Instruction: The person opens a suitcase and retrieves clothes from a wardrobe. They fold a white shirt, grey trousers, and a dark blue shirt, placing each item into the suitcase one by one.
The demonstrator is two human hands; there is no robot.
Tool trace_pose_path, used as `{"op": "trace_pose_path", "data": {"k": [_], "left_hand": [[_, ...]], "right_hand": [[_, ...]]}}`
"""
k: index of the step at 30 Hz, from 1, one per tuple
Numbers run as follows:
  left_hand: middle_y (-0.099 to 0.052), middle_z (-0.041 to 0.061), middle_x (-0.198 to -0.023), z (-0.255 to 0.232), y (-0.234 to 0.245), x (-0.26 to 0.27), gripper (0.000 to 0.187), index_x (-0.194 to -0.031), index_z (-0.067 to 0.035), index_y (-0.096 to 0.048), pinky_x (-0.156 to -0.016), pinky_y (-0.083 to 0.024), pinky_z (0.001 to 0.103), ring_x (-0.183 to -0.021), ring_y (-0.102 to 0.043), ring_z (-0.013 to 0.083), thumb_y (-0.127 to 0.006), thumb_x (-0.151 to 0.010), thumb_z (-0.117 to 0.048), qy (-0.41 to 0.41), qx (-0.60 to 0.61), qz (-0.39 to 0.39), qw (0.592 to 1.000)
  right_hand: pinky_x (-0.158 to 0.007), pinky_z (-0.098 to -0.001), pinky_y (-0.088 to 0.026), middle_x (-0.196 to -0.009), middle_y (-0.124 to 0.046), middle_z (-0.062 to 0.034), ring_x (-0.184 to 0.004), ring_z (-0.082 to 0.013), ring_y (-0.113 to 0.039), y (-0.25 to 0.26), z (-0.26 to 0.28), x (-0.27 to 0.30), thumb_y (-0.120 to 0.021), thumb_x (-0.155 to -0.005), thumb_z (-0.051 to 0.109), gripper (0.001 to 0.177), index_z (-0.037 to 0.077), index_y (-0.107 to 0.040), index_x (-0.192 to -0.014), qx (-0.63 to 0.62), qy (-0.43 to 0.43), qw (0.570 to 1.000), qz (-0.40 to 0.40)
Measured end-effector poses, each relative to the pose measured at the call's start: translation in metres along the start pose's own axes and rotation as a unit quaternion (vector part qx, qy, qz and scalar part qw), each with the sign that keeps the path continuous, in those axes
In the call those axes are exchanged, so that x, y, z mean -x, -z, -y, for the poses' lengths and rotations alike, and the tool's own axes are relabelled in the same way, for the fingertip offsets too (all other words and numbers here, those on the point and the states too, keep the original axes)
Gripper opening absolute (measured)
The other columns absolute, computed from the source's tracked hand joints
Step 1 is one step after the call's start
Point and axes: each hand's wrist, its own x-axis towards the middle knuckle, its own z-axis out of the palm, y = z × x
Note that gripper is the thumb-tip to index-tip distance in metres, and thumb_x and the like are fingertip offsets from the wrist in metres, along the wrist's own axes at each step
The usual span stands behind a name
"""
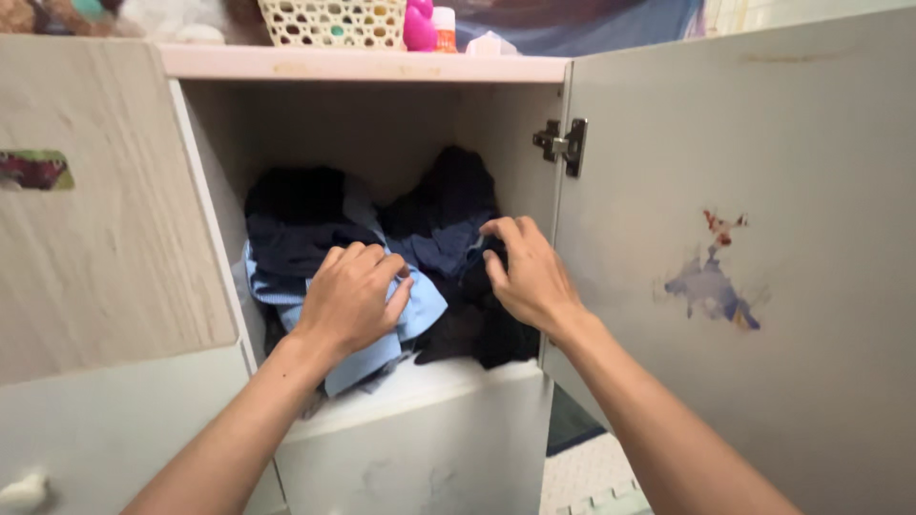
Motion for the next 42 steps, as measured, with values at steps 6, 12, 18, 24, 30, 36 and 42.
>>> {"op": "trace_pose_path", "data": {"k": [6, 12, 18, 24, 30, 36, 42], "left_hand": [[-0.067, 0.007, -0.081, 0.033, -0.017, -0.032, 0.013, -0.084, -0.009, -0.072, -0.080, -0.047, 0.040, -0.084, -0.063, 0.0258, -0.074, -0.084, -0.022, 0.013, -0.032, -0.001, 0.999], [-0.068, 0.011, -0.087, 0.085, -0.033, -0.055, 0.017, -0.086, -0.008, -0.073, -0.084, -0.049, 0.045, -0.091, -0.065, 0.0314, -0.072, -0.083, -0.025, 0.069, -0.088, 0.024, 0.993], [-0.064, 0.019, -0.128, 0.151, -0.036, -0.089, 0.034, -0.113, -0.007, -0.072, -0.096, -0.050, 0.048, -0.117, -0.061, 0.0394, -0.065, -0.091, -0.033, 0.290, -0.160, 0.181, 0.926], [-0.035, 0.020, -0.153, 0.174, -0.066, -0.090, 0.096, -0.151, -0.013, -0.038, -0.111, -0.035, 0.051, -0.139, -0.036, 0.0397, -0.076, -0.078, -0.062, 0.388, -0.228, 0.297, 0.842], [-0.055, 0.017, -0.153, 0.191, -0.084, -0.071, 0.094, -0.148, -0.013, -0.056, -0.111, -0.049, 0.045, -0.138, -0.055, 0.0358, -0.078, -0.070, -0.061, 0.475, -0.151, 0.276, 0.822], [-0.049, 0.017, -0.151, 0.172, -0.082, -0.071, 0.079, -0.143, -0.017, -0.057, -0.112, -0.040, 0.046, -0.141, -0.044, 0.0353, -0.078, -0.078, -0.057, 0.444, -0.249, 0.324, 0.798], [-0.064, 0.014, -0.139, 0.173, -0.079, -0.079, 0.078, -0.141, -0.013, -0.060, -0.101, -0.053, 0.045, -0.128, -0.062, 0.0312, -0.085, -0.071, -0.040, 0.504, -0.159, 0.286, 0.800]], "right_hand": [[-0.094, -0.0456, -0.051, -0.126, -0.059, -0.0142, -0.110, -0.0360, -0.063, -0.012, -0.010, -0.036, -0.061, -0.094, 0.017, 0.030, 0.013, -0.060, -0.125, 0.006, -0.027, 0.999, 0.017], [-0.098, -0.0447, -0.052, -0.125, -0.060, -0.0145, -0.116, -0.0363, -0.063, -0.033, -0.030, -0.075, -0.060, -0.094, 0.016, 0.029, 0.013, -0.061, -0.122, -0.017, 0.015, 0.999, -0.036], [-0.097, -0.0456, -0.051, -0.127, -0.058, -0.0148, -0.117, -0.0373, -0.061, -0.055, -0.026, -0.105, -0.062, -0.092, 0.017, 0.031, 0.014, -0.062, -0.123, -0.022, -0.022, 1.000, 0.003], [-0.096, -0.0461, -0.052, -0.131, -0.054, -0.0155, -0.113, -0.0350, -0.063, -0.078, -0.010, -0.109, -0.061, -0.093, 0.020, 0.034, 0.014, -0.059, -0.126, -0.009, -0.031, 0.997, 0.072], [-0.098, -0.0466, -0.051, -0.129, -0.054, -0.0160, -0.119, -0.0359, -0.059, -0.083, -0.011, -0.110, -0.061, -0.093, 0.021, 0.035, 0.014, -0.058, -0.128, 0.010, -0.008, 0.996, 0.083], [-0.099, -0.0451, -0.051, -0.133, -0.052, -0.0155, -0.119, -0.0358, -0.059, -0.092, -0.008, -0.105, -0.061, -0.093, 0.022, 0.037, 0.013, -0.057, -0.129, 0.006, -0.042, 0.992, 0.115], [-0.102, -0.0449, -0.050, -0.135, -0.050, -0.0150, -0.120, -0.0338, -0.059, -0.085, -0.005, -0.102, -0.061, -0.094, 0.023, 0.037, 0.013, -0.057, -0.129, 0.024, -0.055, 0.988, 0.142]]}}
